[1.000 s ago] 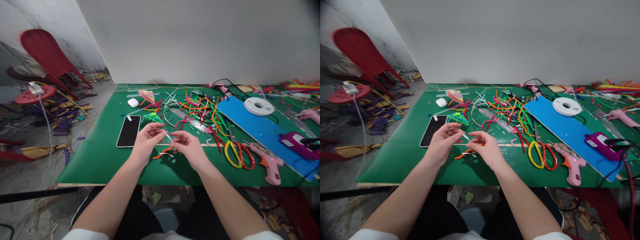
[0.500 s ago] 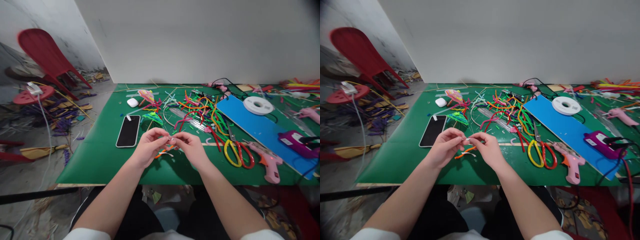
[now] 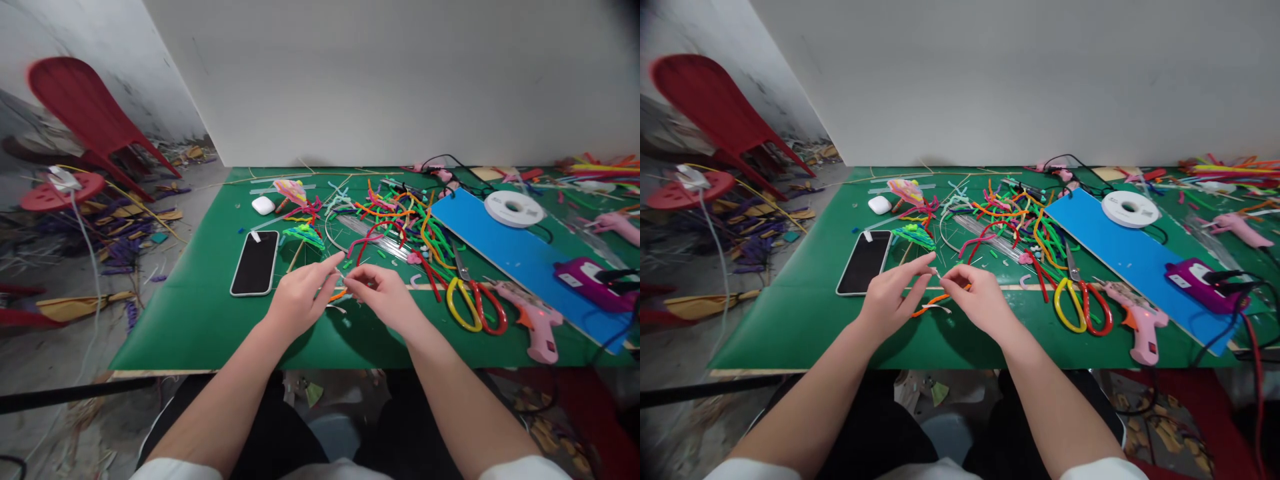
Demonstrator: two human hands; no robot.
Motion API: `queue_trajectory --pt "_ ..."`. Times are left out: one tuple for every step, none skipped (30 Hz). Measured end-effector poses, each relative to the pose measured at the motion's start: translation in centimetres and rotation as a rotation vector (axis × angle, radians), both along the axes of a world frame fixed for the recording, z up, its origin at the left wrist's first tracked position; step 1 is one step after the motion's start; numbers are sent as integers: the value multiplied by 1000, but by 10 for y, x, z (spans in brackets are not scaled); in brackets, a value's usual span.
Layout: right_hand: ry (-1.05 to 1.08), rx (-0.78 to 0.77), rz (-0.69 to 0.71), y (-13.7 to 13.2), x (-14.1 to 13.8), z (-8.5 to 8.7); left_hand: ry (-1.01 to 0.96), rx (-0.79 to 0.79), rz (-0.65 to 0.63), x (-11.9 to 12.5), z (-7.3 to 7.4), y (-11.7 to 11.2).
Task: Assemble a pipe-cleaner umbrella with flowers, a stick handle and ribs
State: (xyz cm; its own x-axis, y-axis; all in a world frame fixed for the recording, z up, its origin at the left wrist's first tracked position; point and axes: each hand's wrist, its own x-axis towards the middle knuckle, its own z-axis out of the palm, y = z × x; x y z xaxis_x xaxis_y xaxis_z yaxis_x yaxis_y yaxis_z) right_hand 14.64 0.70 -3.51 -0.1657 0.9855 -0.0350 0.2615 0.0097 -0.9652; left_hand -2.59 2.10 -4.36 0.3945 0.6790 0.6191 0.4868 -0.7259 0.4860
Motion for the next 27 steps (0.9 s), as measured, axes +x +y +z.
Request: queue_trajectory --pt "31 -25 10 0 -1 -1 14 54 1 1 -2 1" --pt "59 -42 18 0 -3 -2 20 89 -2 1 -3 1" --pt "80 -51 21 -1 -4 -2 20 110 -5 2 -4 1" --pt "92 -49 22 -1 -5 -2 17 118 -9 3 -5 1" --pt "96 -39 23 -2 -6 -2 6 117 -10 5 -5 0" --pt "94 -26 24 -2 -7 -2 -16 104 -6 6 -5 0" --pt "88 -13 27 -3 -7 -2 -52 76 5 8 -5 -1" --pt "81 -4 32 -3 -7 -2 -100 29 22 10 -5 -2" --pt "71 4 37 -3 -8 -2 -160 -44 41 13 -4 -2" --pt "57 11 39 -4 -8 -3 -233 -142 58 15 -4 -3" --pt "43 19 37 -4 -8 -5 -317 -264 66 17 -3 -3" --pt "28 27 33 -4 -8 -6 -408 -396 65 19 -3 -3" --pt "14 34 28 -4 -8 -7 -500 -526 54 21 -3 -3" --pt "3 39 23 -4 -8 -8 -588 -639 38 22 -3 -3" --pt "-3 40 18 -3 -9 -8 -666 -725 24 23 -3 -3" --pt "0 33 13 -3 -9 -8 -727 -784 15 24 -3 -2" --pt "16 17 8 -2 -9 -8 -772 -818 14 25 -3 -2" --pt "46 -6 3 -2 -9 -7 -805 -836 18 26 -3 -2" --pt "89 -36 -3 -1 -9 -7 -831 -847 22 26 -3 -2" --pt "139 -69 -11 0 -9 -6 -855 -854 24 26 -3 -2" --pt "191 -101 -18 0 -10 -5 -877 -861 20 26 -3 -2" --pt "238 -129 -27 1 -10 -5 -896 -871 10 26 -3 -2" --pt "277 -152 -38 1 -9 -4 -908 -886 -5 26 -3 -2" --pt "307 -172 -44 1 -9 -4 -915 -904 -19 26 -3 -2" --pt "330 -189 -46 2 -9 -4 -918 -925 -31 25 -2 -1" --pt "348 -201 -46 2 -8 -4 -920 -949 -42 24 -2 -1" --pt "362 -209 -43 2 -8 -4 -919 -976 -54 24 -2 0"
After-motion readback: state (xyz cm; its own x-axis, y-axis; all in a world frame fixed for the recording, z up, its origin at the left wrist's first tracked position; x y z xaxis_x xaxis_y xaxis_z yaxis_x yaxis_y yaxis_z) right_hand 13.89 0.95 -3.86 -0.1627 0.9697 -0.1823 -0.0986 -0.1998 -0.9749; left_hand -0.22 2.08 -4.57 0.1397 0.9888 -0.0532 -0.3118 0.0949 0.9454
